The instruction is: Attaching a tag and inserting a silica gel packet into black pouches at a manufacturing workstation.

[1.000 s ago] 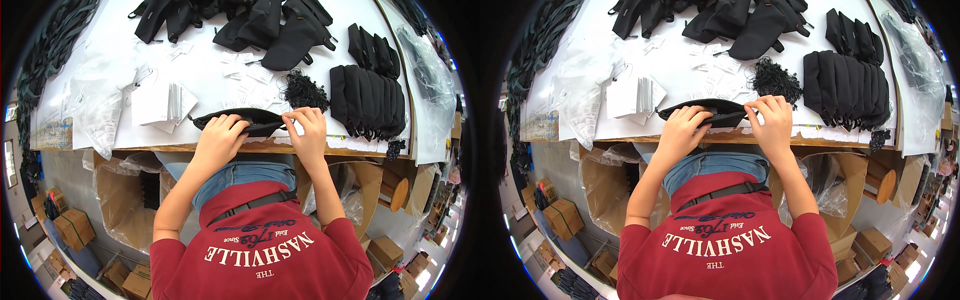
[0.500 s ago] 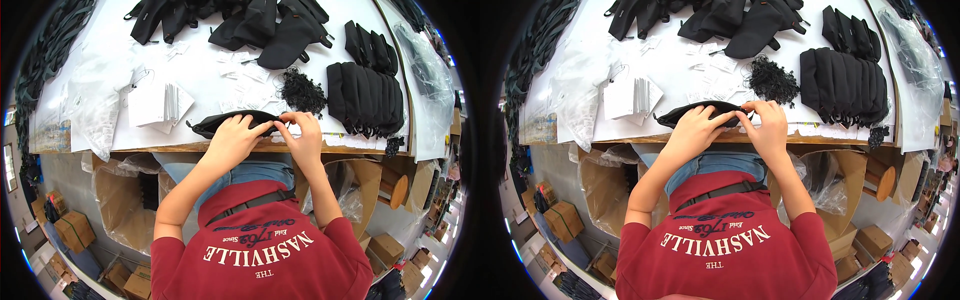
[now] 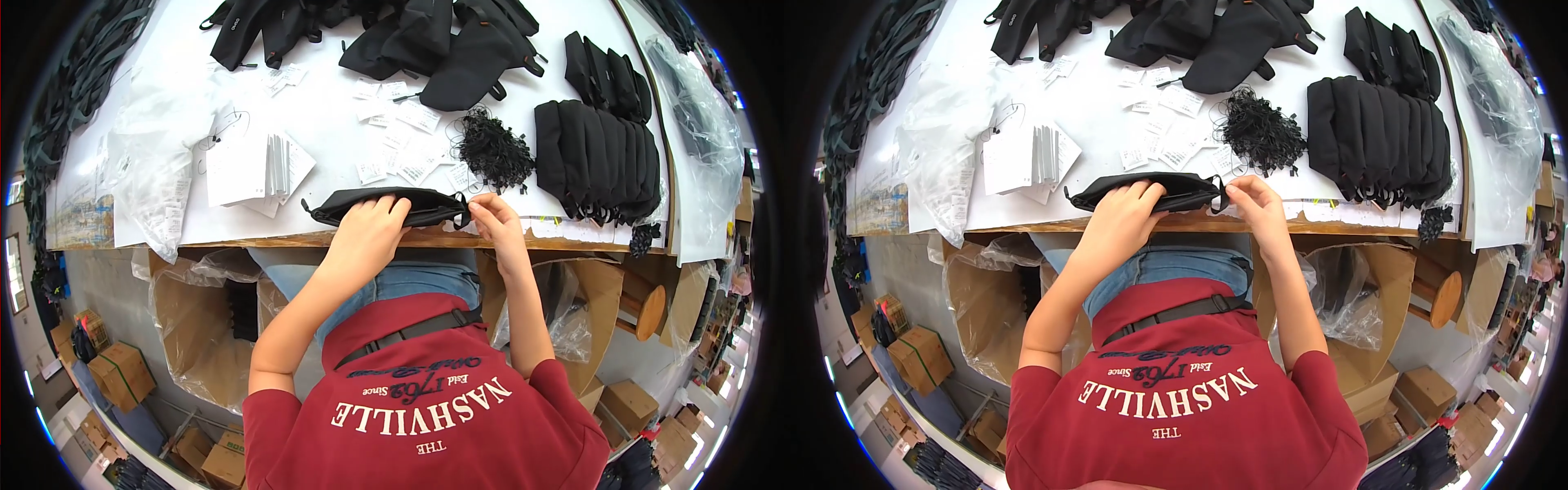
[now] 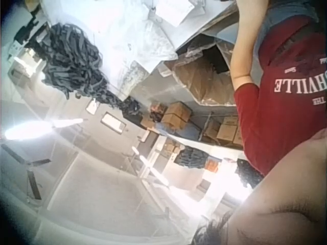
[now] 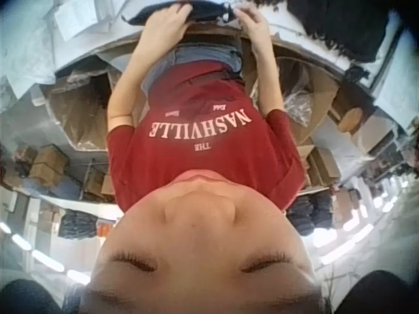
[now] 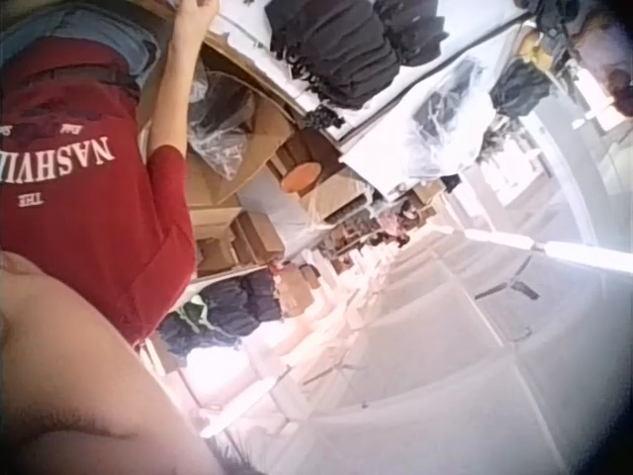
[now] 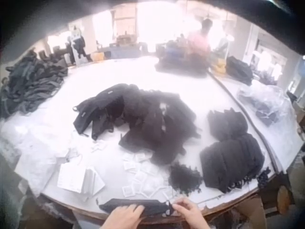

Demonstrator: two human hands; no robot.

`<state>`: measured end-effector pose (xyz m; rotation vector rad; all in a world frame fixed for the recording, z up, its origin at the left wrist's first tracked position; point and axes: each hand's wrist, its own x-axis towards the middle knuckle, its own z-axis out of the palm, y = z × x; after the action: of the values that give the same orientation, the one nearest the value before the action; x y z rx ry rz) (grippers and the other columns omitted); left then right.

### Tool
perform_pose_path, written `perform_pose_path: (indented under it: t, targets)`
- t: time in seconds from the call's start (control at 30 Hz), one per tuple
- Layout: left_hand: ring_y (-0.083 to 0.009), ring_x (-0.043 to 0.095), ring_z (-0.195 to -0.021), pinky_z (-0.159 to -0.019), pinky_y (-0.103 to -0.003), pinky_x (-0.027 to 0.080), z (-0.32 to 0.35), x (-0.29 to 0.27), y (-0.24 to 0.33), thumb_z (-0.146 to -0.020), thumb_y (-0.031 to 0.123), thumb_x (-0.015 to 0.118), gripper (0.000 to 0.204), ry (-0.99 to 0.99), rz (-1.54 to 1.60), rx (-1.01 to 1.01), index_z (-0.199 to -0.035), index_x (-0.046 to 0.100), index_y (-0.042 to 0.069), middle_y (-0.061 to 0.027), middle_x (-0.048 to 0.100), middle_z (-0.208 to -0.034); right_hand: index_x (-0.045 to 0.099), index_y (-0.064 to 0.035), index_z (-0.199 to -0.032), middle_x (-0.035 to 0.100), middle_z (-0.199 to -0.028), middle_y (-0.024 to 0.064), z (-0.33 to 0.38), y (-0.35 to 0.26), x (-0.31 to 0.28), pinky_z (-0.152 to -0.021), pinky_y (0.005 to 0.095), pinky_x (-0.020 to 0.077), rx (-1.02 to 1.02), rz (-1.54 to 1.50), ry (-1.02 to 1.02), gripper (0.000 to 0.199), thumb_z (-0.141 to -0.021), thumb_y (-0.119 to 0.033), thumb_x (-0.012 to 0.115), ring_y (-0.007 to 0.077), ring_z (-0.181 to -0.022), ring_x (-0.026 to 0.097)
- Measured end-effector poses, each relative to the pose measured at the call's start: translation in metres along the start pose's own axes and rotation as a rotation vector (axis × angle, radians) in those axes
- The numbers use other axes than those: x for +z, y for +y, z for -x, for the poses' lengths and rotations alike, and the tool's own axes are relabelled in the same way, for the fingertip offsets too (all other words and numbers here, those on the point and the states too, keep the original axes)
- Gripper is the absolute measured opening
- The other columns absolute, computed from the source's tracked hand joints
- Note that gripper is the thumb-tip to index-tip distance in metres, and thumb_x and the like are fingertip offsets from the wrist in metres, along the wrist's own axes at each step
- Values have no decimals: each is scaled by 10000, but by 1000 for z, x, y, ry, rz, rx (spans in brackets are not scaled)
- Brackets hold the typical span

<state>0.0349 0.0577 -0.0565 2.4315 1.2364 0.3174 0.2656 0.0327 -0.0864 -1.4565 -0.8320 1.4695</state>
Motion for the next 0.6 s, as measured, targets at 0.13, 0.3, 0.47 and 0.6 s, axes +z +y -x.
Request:
perform_pose_path:
  t: [0.13, 0.3, 0.47, 0.6]
  targets:
    - [-304, 595, -756, -697, -379, 469, 1, -2, 2, -833, 147, 644, 242, -43, 30, -34, -1017, 533, 35, -121, 590, -868, 621, -62, -988, 550, -801, -53, -1, -4, 5, -560, 164, 307, 36, -34, -27, 127, -889, -141, 636, 10, -642, 402]
    - [-300, 598, -769, -708, -378, 469, 0, -6, 2, -830, 144, 646, 253, -2, 33, 1, -1023, 529, 30, -124, 602, -862, 628, -56, -994, 554, -844, -41, -8, 0, -2, -594, 176, 340, -232, 148, 78, 135, -895, -147, 626, 29, -675, 408]
    - [-285, 574, -883, -781, -376, 460, 1, -9, 1, -802, 119, 662, 320, 27, 32, 27, -1077, 539, 9, -130, 590, -955, 646, -69, -974, 568, -872, -4, -3, -20, 1, -627, 216, 375, -381, 455, 198, 125, -874, -141, 630, 83, -734, 471]
    - [-295, 568, -958, -823, -376, 459, 4, -12, 1, -796, 104, 659, 378, 96, 20, 44, -1135, 534, -6, -145, 584, -1038, 654, -95, -1014, 585, -997, 49, 5, -47, 18, -823, 318, 410, -771, 871, 143, 226, -799, -155, 693, 219, -932, 534]
